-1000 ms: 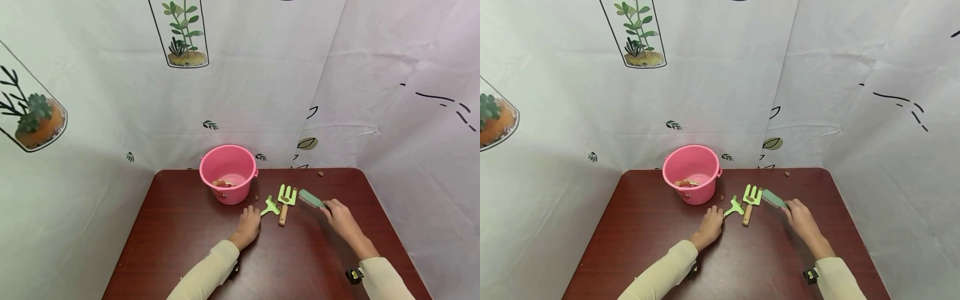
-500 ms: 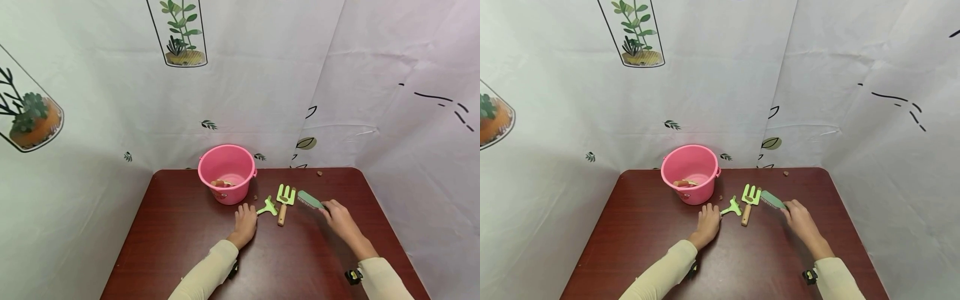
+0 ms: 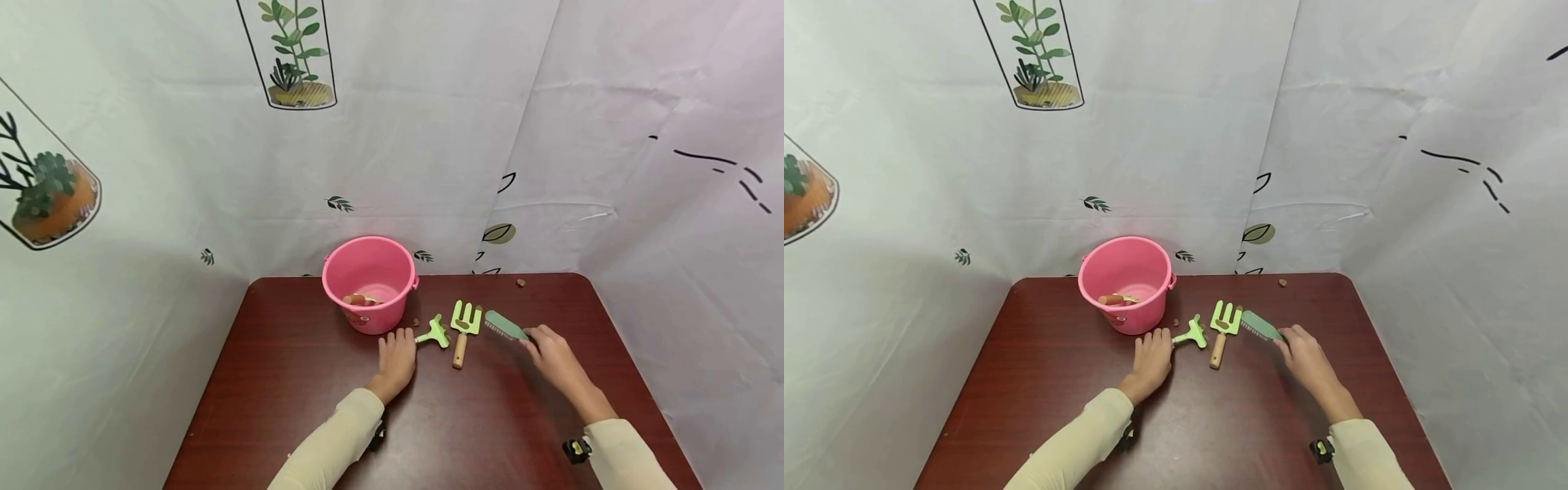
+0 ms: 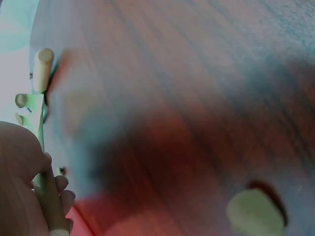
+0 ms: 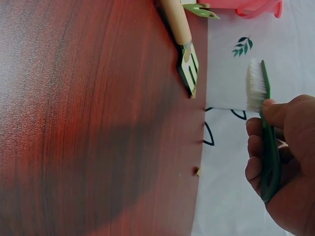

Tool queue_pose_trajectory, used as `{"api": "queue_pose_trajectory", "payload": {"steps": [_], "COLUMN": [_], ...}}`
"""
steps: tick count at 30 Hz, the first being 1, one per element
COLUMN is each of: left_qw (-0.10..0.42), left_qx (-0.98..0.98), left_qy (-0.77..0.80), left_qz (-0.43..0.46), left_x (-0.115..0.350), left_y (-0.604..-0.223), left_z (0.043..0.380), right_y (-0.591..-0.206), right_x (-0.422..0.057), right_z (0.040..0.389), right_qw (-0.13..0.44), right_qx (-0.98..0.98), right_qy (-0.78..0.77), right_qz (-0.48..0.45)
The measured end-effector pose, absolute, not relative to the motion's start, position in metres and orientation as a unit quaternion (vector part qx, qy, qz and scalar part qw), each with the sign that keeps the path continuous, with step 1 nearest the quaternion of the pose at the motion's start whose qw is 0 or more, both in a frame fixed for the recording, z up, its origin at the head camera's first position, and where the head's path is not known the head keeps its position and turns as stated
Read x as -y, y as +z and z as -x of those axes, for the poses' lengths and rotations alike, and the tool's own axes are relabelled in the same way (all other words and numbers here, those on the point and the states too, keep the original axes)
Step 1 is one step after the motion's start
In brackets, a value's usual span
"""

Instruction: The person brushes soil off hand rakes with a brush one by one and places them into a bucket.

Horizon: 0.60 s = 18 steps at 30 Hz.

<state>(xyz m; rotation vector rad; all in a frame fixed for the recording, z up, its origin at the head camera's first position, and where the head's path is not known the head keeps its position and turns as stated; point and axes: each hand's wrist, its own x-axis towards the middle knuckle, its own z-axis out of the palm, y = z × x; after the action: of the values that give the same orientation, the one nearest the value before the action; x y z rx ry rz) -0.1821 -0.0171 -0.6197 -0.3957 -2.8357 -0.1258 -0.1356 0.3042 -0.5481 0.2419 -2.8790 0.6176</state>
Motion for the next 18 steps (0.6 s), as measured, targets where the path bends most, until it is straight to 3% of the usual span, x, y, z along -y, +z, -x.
{"api": "queue_pose_trajectory", "payload": {"steps": [4, 11, 18], "left_qw": [0.149, 0.230, 0.235], "left_qx": [0.977, 0.957, 0.954], "left_qy": [-0.037, -0.012, -0.002], "left_qz": [0.149, 0.174, 0.187], "left_x": [0.021, 0.026, 0.028], "left_y": [-0.612, -0.596, -0.574], "left_z": [0.183, 0.183, 0.182], "right_y": [-0.548, -0.547, -0.540], "right_x": [-0.304, -0.299, -0.290], "right_z": [0.136, 0.136, 0.141], "right_qw": [0.090, 0.102, 0.136], "right_qx": [0.971, 0.968, 0.961], "right_qy": [0.208, 0.213, 0.216], "right_qz": [-0.079, -0.088, -0.110]}}
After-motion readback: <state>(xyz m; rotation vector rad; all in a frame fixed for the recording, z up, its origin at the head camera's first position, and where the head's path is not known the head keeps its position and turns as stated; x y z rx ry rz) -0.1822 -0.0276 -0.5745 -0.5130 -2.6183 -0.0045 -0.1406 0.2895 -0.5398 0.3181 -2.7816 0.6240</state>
